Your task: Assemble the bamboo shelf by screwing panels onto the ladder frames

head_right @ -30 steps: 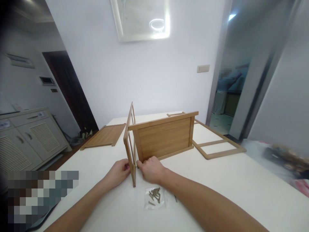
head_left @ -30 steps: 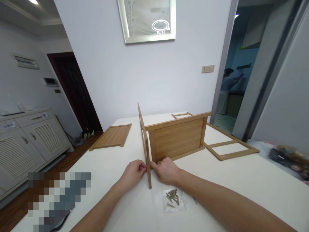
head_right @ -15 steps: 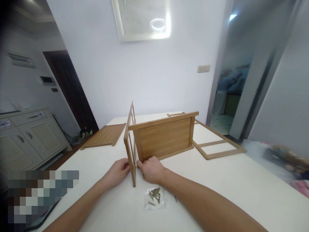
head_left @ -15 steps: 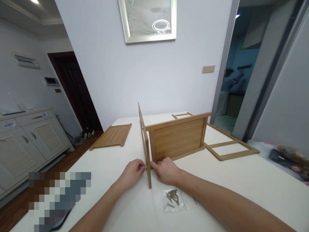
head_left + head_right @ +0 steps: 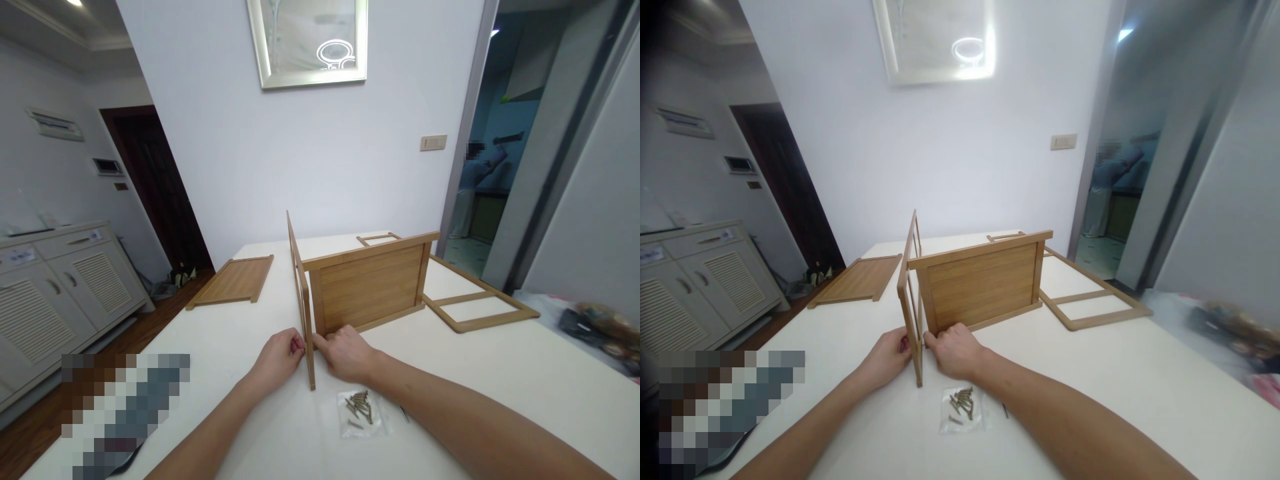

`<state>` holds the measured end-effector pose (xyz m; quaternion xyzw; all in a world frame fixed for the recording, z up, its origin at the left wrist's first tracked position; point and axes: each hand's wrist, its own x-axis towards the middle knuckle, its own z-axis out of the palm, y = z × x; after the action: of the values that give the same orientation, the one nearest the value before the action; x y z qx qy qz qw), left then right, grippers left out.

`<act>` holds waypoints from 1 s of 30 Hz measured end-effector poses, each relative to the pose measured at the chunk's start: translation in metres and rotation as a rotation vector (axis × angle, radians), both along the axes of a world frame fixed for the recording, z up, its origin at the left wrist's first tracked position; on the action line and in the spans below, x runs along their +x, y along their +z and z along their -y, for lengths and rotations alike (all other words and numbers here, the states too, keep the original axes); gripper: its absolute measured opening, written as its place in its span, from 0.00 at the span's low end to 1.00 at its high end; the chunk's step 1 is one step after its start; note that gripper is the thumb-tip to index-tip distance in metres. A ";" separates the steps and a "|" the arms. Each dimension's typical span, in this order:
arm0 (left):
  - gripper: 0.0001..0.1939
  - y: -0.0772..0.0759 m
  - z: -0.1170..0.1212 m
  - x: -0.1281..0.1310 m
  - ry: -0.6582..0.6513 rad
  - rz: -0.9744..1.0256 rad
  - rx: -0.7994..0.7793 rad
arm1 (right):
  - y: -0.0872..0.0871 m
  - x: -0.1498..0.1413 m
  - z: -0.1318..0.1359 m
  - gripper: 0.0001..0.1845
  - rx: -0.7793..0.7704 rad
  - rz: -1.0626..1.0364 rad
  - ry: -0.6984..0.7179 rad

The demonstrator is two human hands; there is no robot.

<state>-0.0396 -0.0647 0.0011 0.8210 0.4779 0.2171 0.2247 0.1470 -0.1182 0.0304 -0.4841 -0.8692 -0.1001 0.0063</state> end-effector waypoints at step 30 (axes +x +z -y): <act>0.07 0.008 0.002 -0.003 -0.001 -0.046 0.010 | 0.004 0.000 0.002 0.18 -0.024 0.002 0.002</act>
<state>-0.0427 -0.0669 0.0095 0.8272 0.4813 0.2003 0.2099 0.1466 -0.1205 0.0346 -0.4833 -0.8708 -0.0900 -0.0003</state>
